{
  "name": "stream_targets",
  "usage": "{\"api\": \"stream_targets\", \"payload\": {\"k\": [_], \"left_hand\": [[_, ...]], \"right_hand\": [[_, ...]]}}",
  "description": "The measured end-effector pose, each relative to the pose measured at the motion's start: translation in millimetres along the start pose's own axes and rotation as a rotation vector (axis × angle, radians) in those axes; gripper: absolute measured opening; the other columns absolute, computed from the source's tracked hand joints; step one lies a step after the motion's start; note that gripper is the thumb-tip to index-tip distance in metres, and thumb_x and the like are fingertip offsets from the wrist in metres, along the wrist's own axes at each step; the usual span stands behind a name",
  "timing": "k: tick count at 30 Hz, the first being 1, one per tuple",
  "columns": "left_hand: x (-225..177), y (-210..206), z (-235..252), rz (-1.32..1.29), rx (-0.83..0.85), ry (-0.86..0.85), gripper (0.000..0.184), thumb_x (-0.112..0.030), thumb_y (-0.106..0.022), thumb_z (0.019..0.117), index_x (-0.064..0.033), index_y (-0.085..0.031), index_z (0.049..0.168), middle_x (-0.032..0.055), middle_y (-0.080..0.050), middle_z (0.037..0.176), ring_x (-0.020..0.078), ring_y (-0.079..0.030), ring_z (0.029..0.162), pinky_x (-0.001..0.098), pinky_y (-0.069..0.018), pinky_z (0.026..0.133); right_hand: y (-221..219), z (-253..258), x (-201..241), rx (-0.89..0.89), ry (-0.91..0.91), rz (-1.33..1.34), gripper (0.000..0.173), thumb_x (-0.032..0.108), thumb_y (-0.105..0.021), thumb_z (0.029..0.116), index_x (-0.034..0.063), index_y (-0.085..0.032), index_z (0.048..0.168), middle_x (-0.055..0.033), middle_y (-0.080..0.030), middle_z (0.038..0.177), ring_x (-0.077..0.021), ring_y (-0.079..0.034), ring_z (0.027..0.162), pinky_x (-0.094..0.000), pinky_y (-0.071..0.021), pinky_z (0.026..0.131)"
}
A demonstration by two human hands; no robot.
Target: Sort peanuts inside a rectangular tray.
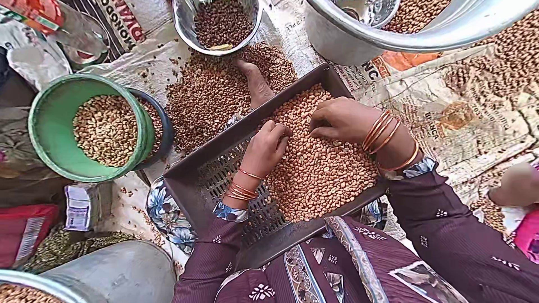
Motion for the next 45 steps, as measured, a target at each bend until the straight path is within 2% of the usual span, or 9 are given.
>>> {"api": "stream_targets", "payload": {"k": [4,8,14,18,24,29,34,41,45], "left_hand": [[-7,3,-9,0.102,0.043,-0.036,0.020,-0.004,-0.068,0.0947,-0.0037,-0.072,0.114,0.0162,-0.059,0.091,0.0290,-0.061,0.073,0.0414,-0.0535,0.063],[-4,5,-7,0.089,-0.012,-0.045,0.015,-0.011,-0.068,0.0980,-0.0032,-0.073,0.110,0.0156,-0.059,0.091,0.0279,-0.061,0.073,0.0399,-0.0537,0.064],[11,11,-6,-0.444,-0.072,0.236,0.028,-0.020,-0.040,0.1056,-0.0069,-0.065,0.110,0.0021,-0.057,0.090,0.0050,-0.053,0.067,0.0195,-0.0441,0.059],[-9,0,-4,-0.237,-0.005,0.094,0.016,-0.010,-0.055,0.0995,-0.0038,-0.069,0.105,0.0085,-0.062,0.096,0.0133,-0.059,0.078,0.0268,-0.0503,0.068],[-2,15,-11,-0.021,-0.098,0.132,0.015,-0.006,-0.059,0.0994,-0.0019,-0.068,0.111,0.0110,-0.060,0.083,0.0182,-0.051,0.060,0.0323,-0.0458,0.056],[5,23,-4,0.255,-0.117,0.135,0.024,-0.009,-0.055,0.1037,-0.0046,-0.068,0.123,0.0191,-0.071,0.100,0.0361,-0.071,0.086,0.0514,-0.0567,0.073],[5,8,1,0.432,-0.027,0.154,0.024,-0.017,-0.058,0.1046,-0.0078,-0.068,0.124,0.0186,-0.064,0.089,0.0382,-0.066,0.072,0.0494,-0.0513,0.056],[2,8,0,0.483,0.018,0.139,0.020,-0.016,-0.063,0.1016,-0.0016,-0.064,0.116,0.0189,-0.066,0.087,0.0375,-0.067,0.072,0.0481,-0.0521,0.059],[10,1,14,0.505,-0.080,0.110,0.018,-0.012,-0.058,0.1021,-0.0006,-0.066,0.114,0.0187,-0.068,0.088,0.0374,-0.069,0.072,0.0487,-0.0519,0.057]], "right_hand": [[7,-5,-4,0.024,-0.129,0.108,0.007,0.014,-0.068,0.0921,0.0078,-0.066,0.092,-0.0050,-0.063,0.079,-0.0192,-0.063,0.072,-0.0435,-0.0500,0.067],[11,-14,0,0.019,0.014,0.146,0.010,0.008,-0.065,0.0903,0.0081,-0.073,0.095,-0.0048,-0.069,0.089,-0.0179,-0.066,0.083,-0.0411,-0.0533,0.077],[-2,-21,2,0.156,-0.018,0.104,0.007,0.012,-0.075,0.0909,0.0133,-0.079,0.097,-0.0071,-0.072,0.097,-0.0246,-0.069,0.094,-0.0509,-0.0553,0.085],[-6,-21,4,0.168,-0.112,-0.001,0.007,0.013,-0.076,0.0914,0.0114,-0.080,0.097,-0.0104,-0.072,0.101,-0.0288,-0.069,0.096,-0.0533,-0.0550,0.084],[-12,-20,9,0.242,-0.150,-0.084,0.010,0.014,-0.071,0.0958,0.0091,-0.079,0.093,-0.0117,-0.069,0.097,-0.0291,-0.068,0.091,-0.0504,-0.0538,0.080],[-15,-19,8,0.266,-0.149,-0.096,0.011,0.016,-0.072,0.0956,0.0082,-0.078,0.094,-0.0110,-0.069,0.096,-0.0282,-0.068,0.090,-0.0504,-0.0543,0.079],[-18,-18,8,0.318,-0.197,-0.133,0.012,0.016,-0.072,0.0951,0.0053,-0.075,0.090,-0.0128,-0.070,0.094,-0.0316,-0.068,0.092,-0.0534,-0.0534,0.081],[26,-16,3,0.159,-0.156,0.144,0.009,0.020,-0.071,0.0950,0.0119,-0.071,0.092,0.0006,-0.069,0.075,-0.0127,-0.067,0.067,-0.0393,-0.0561,0.067],[61,-2,9,-0.034,-0.137,0.052,0.010,0.010,-0.064,0.0932,0.0108,-0.073,0.098,-0.0023,-0.070,0.083,-0.0147,-0.065,0.072,-0.0433,-0.0524,0.069]]}}
Point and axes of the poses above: each hand's wrist, its own z-axis towards the middle knuckle, its own y-axis out of the back of the hand, x = y × z, the point moved 7 cm from there along z, towards the middle knuckle
